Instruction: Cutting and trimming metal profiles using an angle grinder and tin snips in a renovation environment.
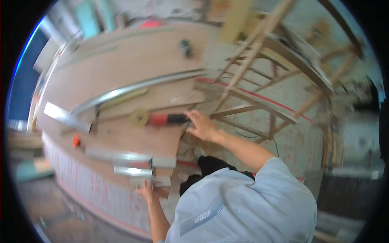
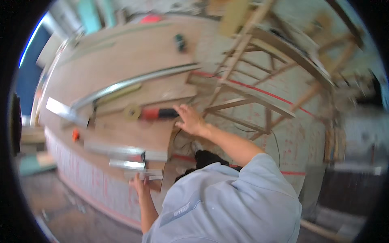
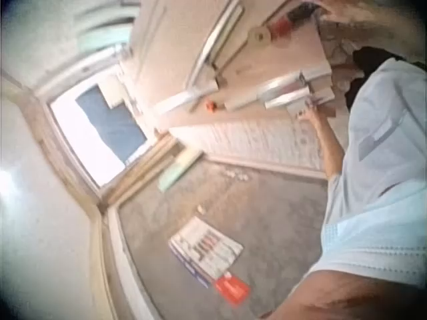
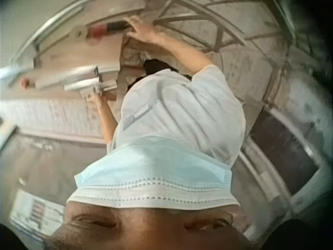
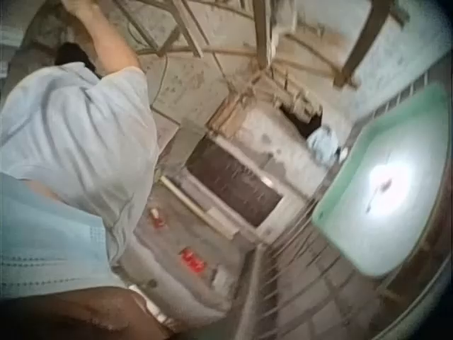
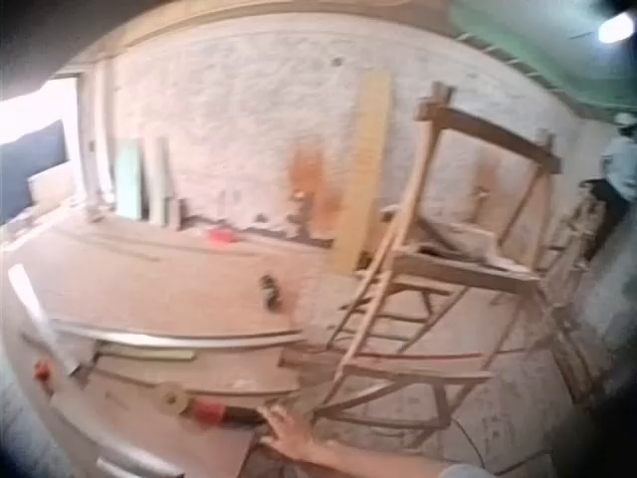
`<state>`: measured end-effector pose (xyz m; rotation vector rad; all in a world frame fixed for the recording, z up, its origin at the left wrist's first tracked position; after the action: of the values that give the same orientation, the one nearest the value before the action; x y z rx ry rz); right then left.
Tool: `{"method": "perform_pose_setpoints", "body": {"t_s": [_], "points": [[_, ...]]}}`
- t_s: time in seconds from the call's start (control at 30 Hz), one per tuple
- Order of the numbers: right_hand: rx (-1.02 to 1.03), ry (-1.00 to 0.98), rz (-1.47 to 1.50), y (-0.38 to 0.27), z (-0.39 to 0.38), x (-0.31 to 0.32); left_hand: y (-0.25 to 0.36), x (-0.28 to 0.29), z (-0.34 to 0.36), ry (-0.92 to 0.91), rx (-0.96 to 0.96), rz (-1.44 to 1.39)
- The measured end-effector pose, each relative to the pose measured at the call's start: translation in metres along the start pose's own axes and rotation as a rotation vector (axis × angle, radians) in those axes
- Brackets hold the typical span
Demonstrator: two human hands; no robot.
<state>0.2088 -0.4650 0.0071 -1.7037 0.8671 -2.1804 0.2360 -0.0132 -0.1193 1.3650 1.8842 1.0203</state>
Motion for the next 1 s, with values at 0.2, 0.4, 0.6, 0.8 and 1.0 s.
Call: {"method": "perform_pose_setpoints", "body": {"t_s": [0.2, 0.4, 0.6, 0.8, 1.0], "points": [[-0.228, 0.45, -0.129, 0.036, -0.11, 0.231, -0.036, -0.021, -0.007, 0.201, 0.051, 0.136], [-0.148, 1.065, -0.464, 0.063, -0.138, 0.477, -0.058, -0.006, 0.019, 0.107, 0.258, 0.022], [-0.573, 0.13, -0.111, 0.209, -0.043, 0.541, -0.047, -0.064, -0.065, -0.184, 0.355, -0.195], [-0.468, -0.155, -0.409, 0.24, -0.016, 0.533, -0.039, 0.011, -0.009, 0.146, 0.188, 0.434], [-0.518, 0.116, -0.536, 0.193, -0.041, 0.612, -0.049, 0.04, 0.021, 0.138, -0.114, 1.031]]}}
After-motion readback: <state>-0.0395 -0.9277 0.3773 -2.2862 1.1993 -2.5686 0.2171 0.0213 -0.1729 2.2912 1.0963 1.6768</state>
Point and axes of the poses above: each hand's wrist, its own z-axis towards the middle knuckle, its own x-axis out of the back of the hand, y = z × x, the point moved 7 cm from there along z, towards the middle knuckle, and after that the axes turned 7 degrees about -x, right-handed, at the moved point
